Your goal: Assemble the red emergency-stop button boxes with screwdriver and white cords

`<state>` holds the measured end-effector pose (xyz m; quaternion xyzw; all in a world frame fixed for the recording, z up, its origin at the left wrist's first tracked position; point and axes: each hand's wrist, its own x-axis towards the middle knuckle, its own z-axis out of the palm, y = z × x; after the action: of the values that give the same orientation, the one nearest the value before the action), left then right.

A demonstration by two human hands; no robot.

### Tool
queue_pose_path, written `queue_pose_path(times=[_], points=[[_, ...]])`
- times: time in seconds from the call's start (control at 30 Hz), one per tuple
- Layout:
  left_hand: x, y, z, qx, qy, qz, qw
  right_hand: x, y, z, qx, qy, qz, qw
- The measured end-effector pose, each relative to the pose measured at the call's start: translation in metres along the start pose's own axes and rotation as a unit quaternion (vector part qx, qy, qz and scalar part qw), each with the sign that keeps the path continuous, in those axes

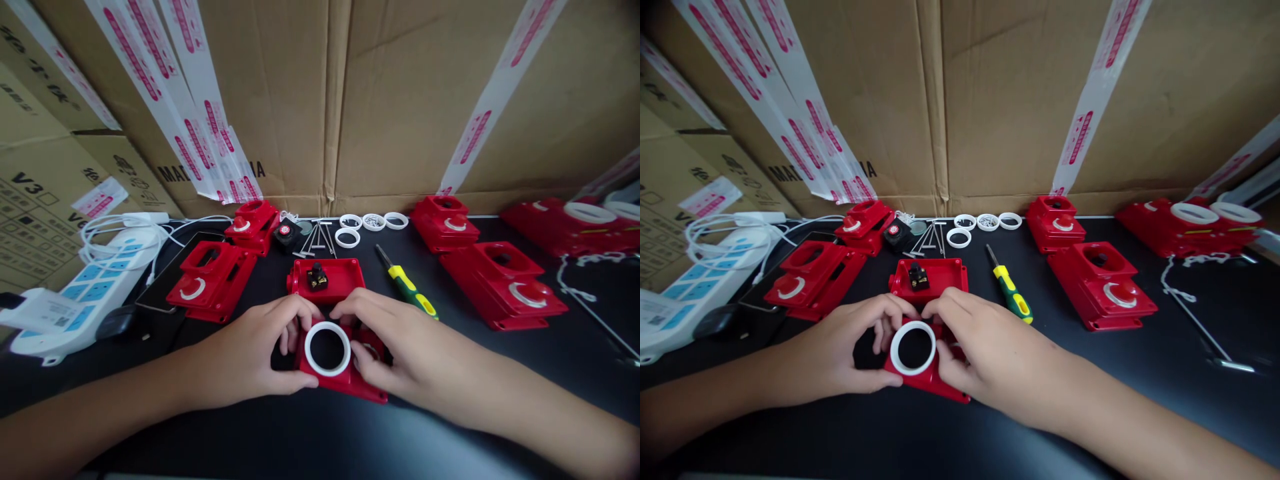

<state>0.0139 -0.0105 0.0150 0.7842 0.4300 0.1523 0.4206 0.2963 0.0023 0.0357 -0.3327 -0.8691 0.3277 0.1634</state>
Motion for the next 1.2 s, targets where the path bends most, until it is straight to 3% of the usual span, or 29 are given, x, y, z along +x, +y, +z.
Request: queue_pose_path(times=[0.23, 0.4, 0.67, 1.2], points=[[-0.001, 0.002, 0.001, -0.001, -0.001, 0.007, 1.0, -0.001, -0.004, -0.001, -0.018, -0.015, 0.02, 1.0], [-0.001, 0.001, 0.002, -0.006, 0.006, 0.005, 1.0, 0.0, -0.006, 0.01, -0.064, 0.039, -0.001, 0.997], [-0.001, 0.001, 0.001, 0.008, -0.003, 0.002, 1.0, 0.001, -0.006, 0.018, -0.039, 0.093, -0.024, 0.995], [0.0, -0.003, 0.002, -0.002, 0.001, 0.015, 1.0, -0.002, 0.001, 0.022, 0.072, 0.042, -0.043, 0.996]])
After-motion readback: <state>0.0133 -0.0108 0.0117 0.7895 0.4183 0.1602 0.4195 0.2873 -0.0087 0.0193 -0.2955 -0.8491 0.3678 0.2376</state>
